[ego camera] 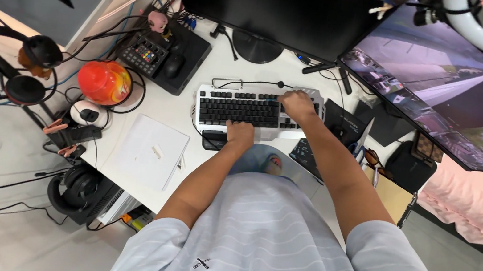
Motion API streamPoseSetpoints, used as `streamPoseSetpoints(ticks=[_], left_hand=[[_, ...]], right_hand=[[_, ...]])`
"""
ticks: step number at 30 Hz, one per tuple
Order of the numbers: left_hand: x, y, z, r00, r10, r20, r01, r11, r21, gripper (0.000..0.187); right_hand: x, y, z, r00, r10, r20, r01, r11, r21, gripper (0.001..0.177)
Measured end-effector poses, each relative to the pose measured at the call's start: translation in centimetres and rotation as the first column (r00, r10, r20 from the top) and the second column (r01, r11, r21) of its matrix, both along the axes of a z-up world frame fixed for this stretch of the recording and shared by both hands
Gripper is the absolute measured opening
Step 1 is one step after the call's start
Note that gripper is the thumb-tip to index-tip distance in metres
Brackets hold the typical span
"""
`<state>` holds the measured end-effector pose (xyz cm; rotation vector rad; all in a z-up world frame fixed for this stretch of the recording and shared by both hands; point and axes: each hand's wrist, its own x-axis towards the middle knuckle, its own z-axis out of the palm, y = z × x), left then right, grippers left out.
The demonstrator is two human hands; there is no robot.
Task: Modify or repair a computer keyboard by applying paper or tape under the keycaps.
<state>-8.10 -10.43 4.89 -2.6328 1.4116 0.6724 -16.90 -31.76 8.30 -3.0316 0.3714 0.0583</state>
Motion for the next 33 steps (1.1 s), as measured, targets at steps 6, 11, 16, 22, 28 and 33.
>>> streamPoseSetpoints(ticks=[6,11,16,22,28,33], left_hand=[[-0.7,-2.0,-0.4,0.999,-0.048,0.001,0.048,0.999,0.005,0.022],[-1.2,-3.7,0.0,0.996,-0.089,-0.011,0.089,0.996,0.02,0.023],[-1.2,-4.3,-0.1,0.991,-0.132,0.01,0.133,0.989,-0.072,0.022],[-0.8,-4.7,-0.3,0.993,-0.116,0.03,0.12,0.95,-0.288,0.021],[0.3,-3.3,0.3,0.992,-0.093,0.083,0.113,0.952,-0.286,0.022],[1.0,-2.2,-0.7,0.997,-0.052,0.055,0.063,0.972,-0.228,0.026]], right_hand=[[-3.4,-3.1,-0.8,0.999,-0.032,-0.04,0.03,0.998,-0.051,0.025],[-6.4,-5.2,-0.1,0.997,-0.076,-0.012,0.074,0.993,-0.096,0.028],[-8.1,-4.4,3.7,0.971,-0.219,0.099,0.228,0.969,-0.095,0.017],[-7.9,-2.0,5.3,0.68,-0.644,0.351,0.436,0.739,0.513,0.015],[-9.2,-4.2,0.4,0.725,-0.599,0.342,0.546,0.801,0.245,0.011],[-6.1,-2.0,0.1,0.825,-0.507,0.251,0.472,0.861,0.188,0.012]])
